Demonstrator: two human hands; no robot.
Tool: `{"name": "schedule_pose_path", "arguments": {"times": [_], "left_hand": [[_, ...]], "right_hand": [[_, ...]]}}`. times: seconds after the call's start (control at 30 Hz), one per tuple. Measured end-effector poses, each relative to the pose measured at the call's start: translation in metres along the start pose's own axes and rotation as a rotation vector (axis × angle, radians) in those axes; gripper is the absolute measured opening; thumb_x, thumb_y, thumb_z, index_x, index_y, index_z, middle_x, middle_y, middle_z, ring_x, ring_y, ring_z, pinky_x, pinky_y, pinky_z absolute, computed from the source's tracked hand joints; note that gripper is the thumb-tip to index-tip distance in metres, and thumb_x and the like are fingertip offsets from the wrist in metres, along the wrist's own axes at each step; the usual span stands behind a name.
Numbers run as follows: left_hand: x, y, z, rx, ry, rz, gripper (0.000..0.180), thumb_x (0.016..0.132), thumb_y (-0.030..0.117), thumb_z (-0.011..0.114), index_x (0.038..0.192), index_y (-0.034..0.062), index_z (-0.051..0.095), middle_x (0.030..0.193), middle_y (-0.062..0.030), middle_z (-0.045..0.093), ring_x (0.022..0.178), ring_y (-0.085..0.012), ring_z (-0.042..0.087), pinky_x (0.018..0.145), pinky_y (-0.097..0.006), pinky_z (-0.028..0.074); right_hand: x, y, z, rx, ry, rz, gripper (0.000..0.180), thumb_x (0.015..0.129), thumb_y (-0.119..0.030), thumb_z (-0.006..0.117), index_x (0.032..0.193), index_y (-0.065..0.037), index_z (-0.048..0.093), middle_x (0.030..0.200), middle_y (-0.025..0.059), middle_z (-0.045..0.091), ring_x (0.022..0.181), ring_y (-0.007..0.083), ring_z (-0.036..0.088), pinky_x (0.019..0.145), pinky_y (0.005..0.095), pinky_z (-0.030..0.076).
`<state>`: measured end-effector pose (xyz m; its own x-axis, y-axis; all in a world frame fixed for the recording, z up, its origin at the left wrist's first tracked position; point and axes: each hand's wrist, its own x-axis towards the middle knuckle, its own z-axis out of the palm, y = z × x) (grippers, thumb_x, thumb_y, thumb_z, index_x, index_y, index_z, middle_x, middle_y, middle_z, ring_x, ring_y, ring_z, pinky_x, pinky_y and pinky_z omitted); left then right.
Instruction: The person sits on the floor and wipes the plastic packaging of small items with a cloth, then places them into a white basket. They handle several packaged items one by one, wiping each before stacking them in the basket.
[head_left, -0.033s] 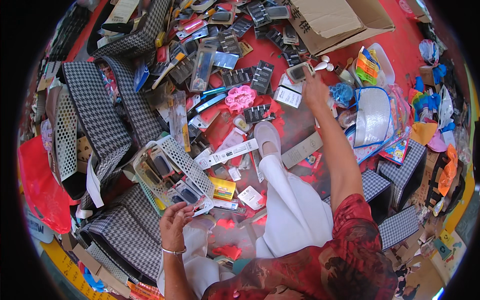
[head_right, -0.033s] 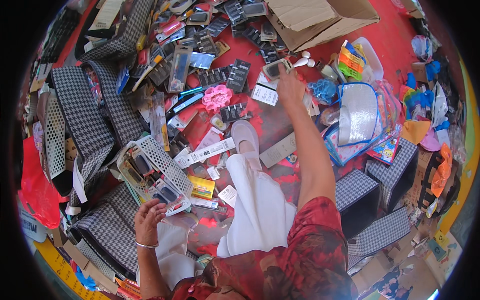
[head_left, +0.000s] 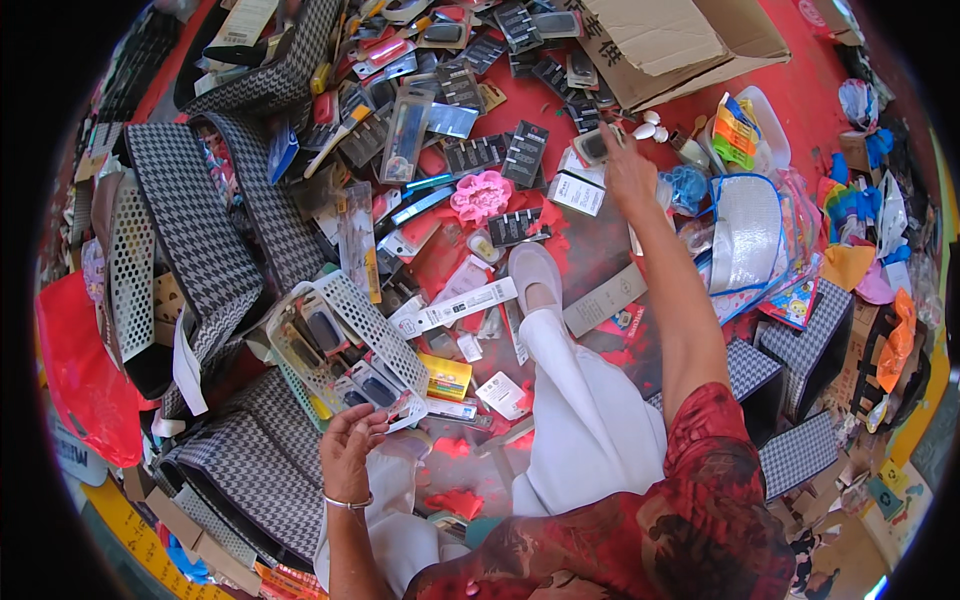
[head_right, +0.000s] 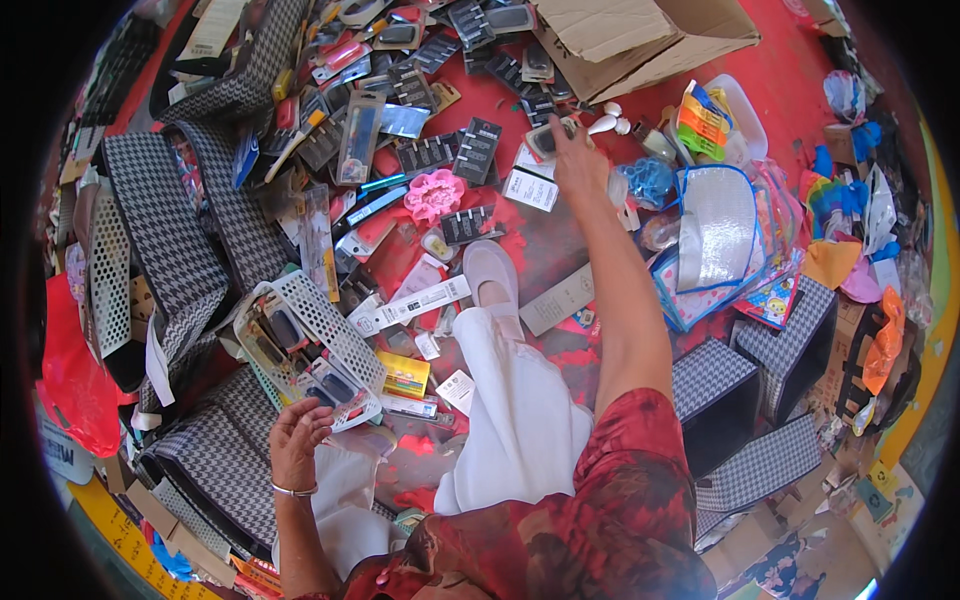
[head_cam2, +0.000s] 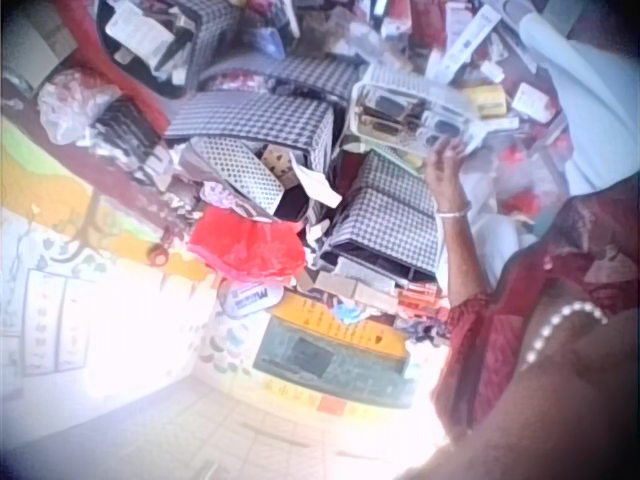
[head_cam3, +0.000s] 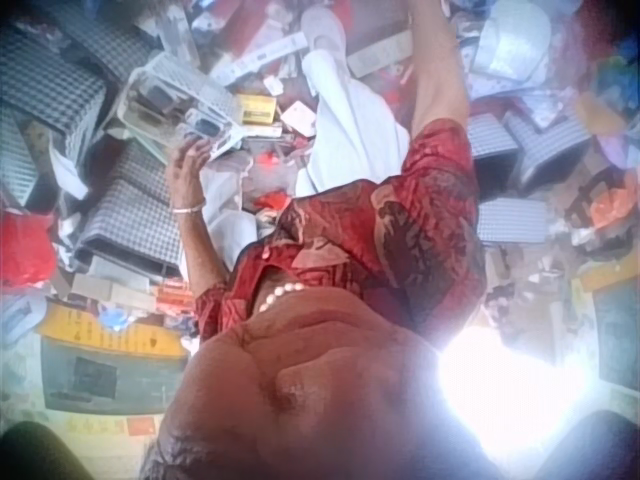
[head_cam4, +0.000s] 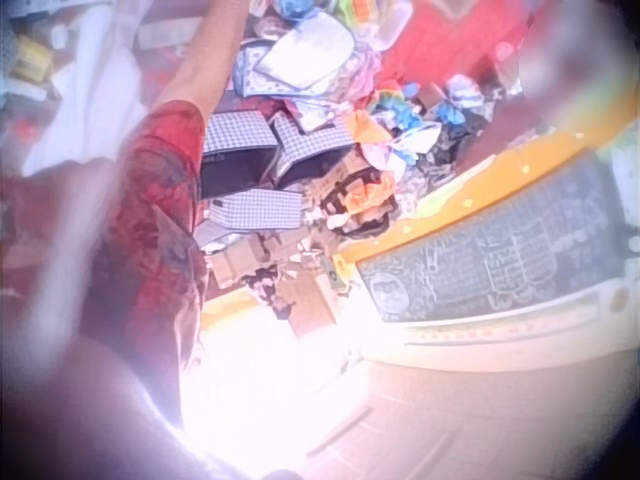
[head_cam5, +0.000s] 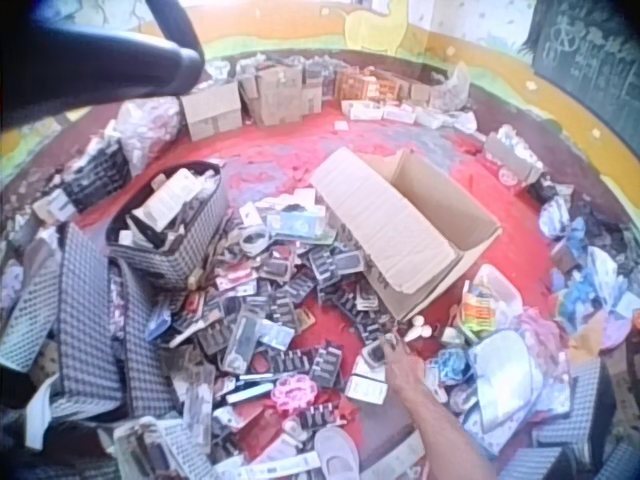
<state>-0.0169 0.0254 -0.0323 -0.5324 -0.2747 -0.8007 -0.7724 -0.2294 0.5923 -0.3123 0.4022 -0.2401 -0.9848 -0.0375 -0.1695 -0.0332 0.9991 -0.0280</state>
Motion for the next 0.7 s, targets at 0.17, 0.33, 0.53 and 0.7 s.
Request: {"name": "schedule_pose_path", "arguments": {"times": [0.17,0.33,0.53,0.7], "left_hand": [[0.001,0.001,0.0,-0.015,-0.001,0.005,0.03,0.084,0.012,0.051,0.109,-0.0053,0.046,0.094,-0.0137,0.059,0.08,-0.0159,0.059,0.071,-0.024,0.048],[0.0,-0.001,0.0,-0.015,-0.025,0.006,0.031,0.084,0.013,0.052,0.109,-0.0053,0.046,0.095,-0.0134,0.058,0.08,-0.0158,0.058,0.071,-0.024,0.048],[0.002,-0.001,-0.001,-0.047,-0.031,-0.034,0.038,0.087,0.023,0.049,0.113,-0.0041,0.045,0.1,-0.0128,0.057,0.087,-0.0175,0.057,0.076,-0.027,0.047],[0.01,-0.004,0.006,-0.208,-0.093,-0.157,0.06,0.089,0.045,0.038,0.132,0.0026,0.03,0.129,-0.0131,0.041,0.115,-0.0215,0.043,0.091,-0.032,0.036]], "right_hand": [[0.029,-0.007,0.009,-0.177,-0.102,-0.147,0.05,0.073,-0.005,0.05,0.121,-0.017,0.044,0.104,0.0171,0.051,0.08,0.0323,0.061,0.064,0.0403,0.05],[0.002,-0.008,0.022,-0.2,-0.011,-0.266,0.042,0.075,-0.007,0.049,0.115,-0.018,0.05,0.1,0.016,0.052,0.071,0.028,0.062,0.056,0.0382,0.05],[-0.059,-0.061,-0.026,0.092,0.032,-0.517,0.042,0.069,-0.01,0.058,0.109,-0.021,0.05,0.104,0.0122,0.05,0.063,0.0263,0.061,0.049,0.0341,0.049],[-0.116,-0.17,-0.087,0.318,0.084,-1.202,0.038,0.073,-0.013,0.052,0.111,-0.008,0.049,0.097,0.0167,0.051,0.061,0.0193,0.059,0.049,0.0295,0.047]]}}
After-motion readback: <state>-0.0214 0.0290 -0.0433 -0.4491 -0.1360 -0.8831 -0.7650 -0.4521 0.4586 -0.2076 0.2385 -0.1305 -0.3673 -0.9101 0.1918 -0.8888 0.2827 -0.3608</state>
